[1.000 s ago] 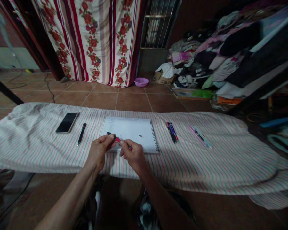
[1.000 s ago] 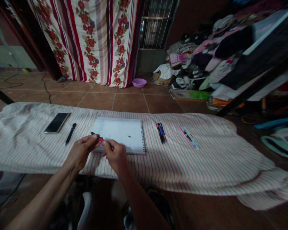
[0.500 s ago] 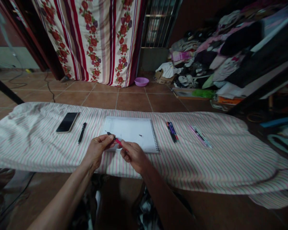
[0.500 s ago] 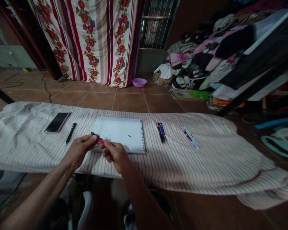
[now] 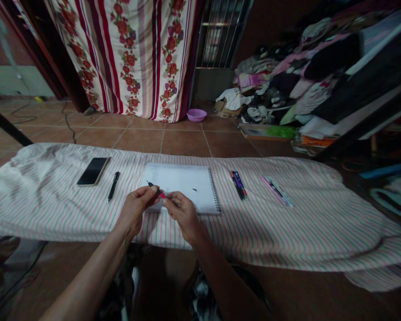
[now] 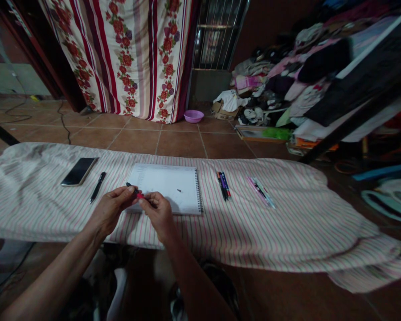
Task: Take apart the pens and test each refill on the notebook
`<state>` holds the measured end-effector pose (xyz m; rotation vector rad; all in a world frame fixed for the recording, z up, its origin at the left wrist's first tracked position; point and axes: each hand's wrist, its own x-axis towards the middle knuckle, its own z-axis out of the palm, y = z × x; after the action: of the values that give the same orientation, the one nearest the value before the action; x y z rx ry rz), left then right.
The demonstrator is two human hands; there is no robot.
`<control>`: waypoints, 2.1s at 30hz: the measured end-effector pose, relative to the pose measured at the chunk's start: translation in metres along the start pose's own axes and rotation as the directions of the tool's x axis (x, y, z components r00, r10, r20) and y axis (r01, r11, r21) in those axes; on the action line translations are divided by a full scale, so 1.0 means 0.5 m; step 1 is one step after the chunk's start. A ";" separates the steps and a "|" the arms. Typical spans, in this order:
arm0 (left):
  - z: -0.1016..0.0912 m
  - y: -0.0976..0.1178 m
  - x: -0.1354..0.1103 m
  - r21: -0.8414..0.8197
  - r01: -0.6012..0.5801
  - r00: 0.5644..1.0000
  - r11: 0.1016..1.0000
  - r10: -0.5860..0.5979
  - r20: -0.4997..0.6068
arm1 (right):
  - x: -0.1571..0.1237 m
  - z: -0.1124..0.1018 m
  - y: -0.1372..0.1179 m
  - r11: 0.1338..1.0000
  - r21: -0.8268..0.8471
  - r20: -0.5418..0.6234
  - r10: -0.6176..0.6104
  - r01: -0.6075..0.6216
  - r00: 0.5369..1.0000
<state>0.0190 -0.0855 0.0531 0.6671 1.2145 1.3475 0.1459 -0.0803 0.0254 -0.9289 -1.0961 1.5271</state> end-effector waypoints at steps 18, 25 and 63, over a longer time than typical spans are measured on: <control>0.012 0.002 0.002 -0.048 0.028 0.994 0.998 -0.023 0.106 | 0.011 0.001 0.031 0.997 -0.046 -0.080 -0.066 0.062 0.995; 0.028 -0.008 -0.003 -0.038 -0.020 0.989 0.999 0.026 0.146 | 0.020 0.002 0.034 0.997 0.022 -0.130 -0.066 0.069 0.989; 0.022 -0.042 0.017 0.092 -0.034 0.964 0.995 0.008 0.266 | 0.043 -0.055 -0.007 0.994 0.057 0.017 -0.098 0.097 0.995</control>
<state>0.0352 -0.0785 0.0349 0.9005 1.0614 1.1792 0.1683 -0.0535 0.0197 -0.8123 -1.0910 1.4825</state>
